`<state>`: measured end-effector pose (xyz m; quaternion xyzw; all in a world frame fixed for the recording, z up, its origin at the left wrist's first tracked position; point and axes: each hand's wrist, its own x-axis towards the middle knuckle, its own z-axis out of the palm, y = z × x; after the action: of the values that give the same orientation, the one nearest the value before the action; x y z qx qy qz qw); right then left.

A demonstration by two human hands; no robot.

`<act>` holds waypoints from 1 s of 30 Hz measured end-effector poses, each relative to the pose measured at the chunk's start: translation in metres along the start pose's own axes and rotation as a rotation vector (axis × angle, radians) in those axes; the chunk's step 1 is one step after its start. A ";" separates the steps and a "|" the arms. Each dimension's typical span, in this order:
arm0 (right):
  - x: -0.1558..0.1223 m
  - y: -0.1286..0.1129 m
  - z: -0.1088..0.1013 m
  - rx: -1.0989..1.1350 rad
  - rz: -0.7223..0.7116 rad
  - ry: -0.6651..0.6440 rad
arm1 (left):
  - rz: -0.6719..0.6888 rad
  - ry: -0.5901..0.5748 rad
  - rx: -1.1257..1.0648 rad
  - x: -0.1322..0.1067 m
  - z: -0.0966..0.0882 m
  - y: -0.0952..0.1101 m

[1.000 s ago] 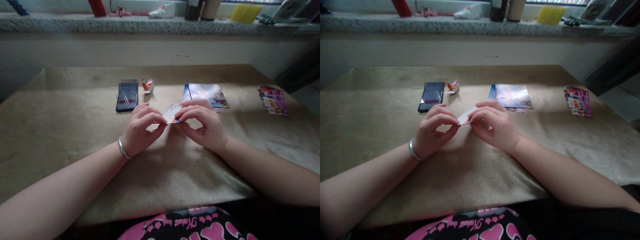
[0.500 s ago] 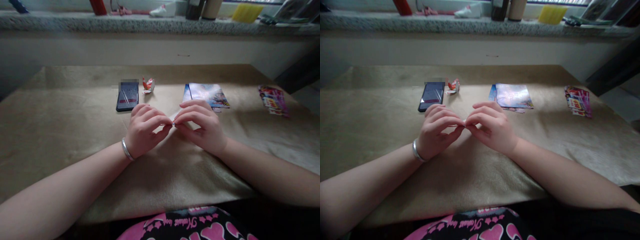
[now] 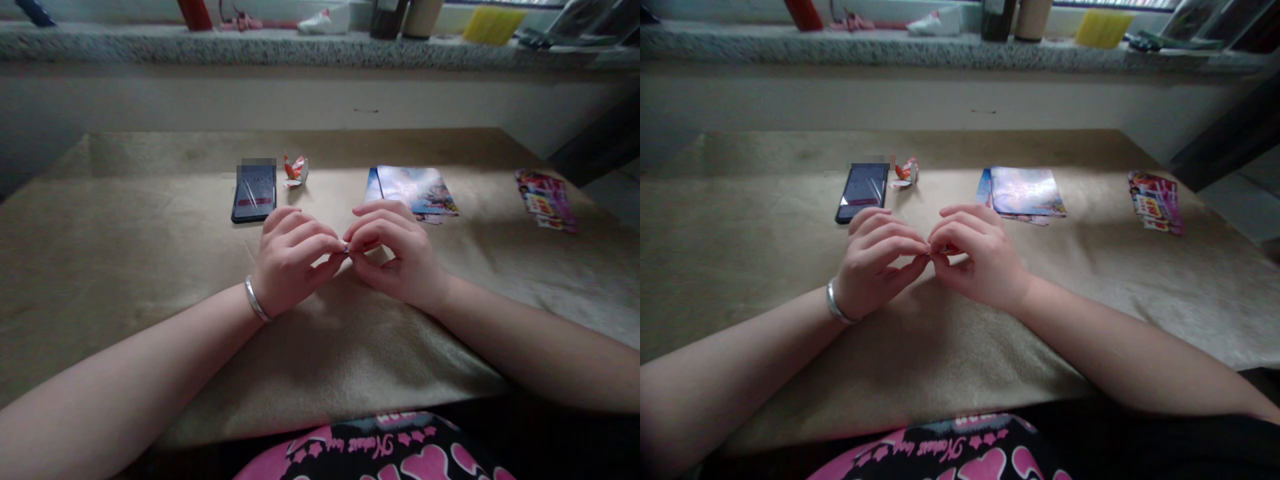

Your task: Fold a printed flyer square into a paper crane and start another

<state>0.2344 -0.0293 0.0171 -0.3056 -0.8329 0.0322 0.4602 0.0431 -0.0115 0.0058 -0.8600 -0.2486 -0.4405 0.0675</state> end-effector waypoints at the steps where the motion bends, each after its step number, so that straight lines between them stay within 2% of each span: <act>1: 0.000 0.000 0.000 -0.002 0.003 -0.003 | 0.000 -0.003 0.002 0.000 0.000 0.000; 5: 0.001 -0.002 -0.002 -0.021 -0.006 -0.041 | -0.006 -0.031 0.021 0.001 -0.001 0.000; 14: 0.001 0.002 -0.006 -0.067 -0.071 -0.076 | 0.085 -0.051 0.033 0.001 -0.004 -0.001; 30: 0.002 0.011 -0.013 -0.110 -0.048 -0.070 | 0.028 -0.031 -0.017 0.001 -0.004 -0.002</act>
<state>0.2490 -0.0228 0.0222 -0.3091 -0.8561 -0.0138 0.4140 0.0396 -0.0104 0.0090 -0.8706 -0.2340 -0.4282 0.0624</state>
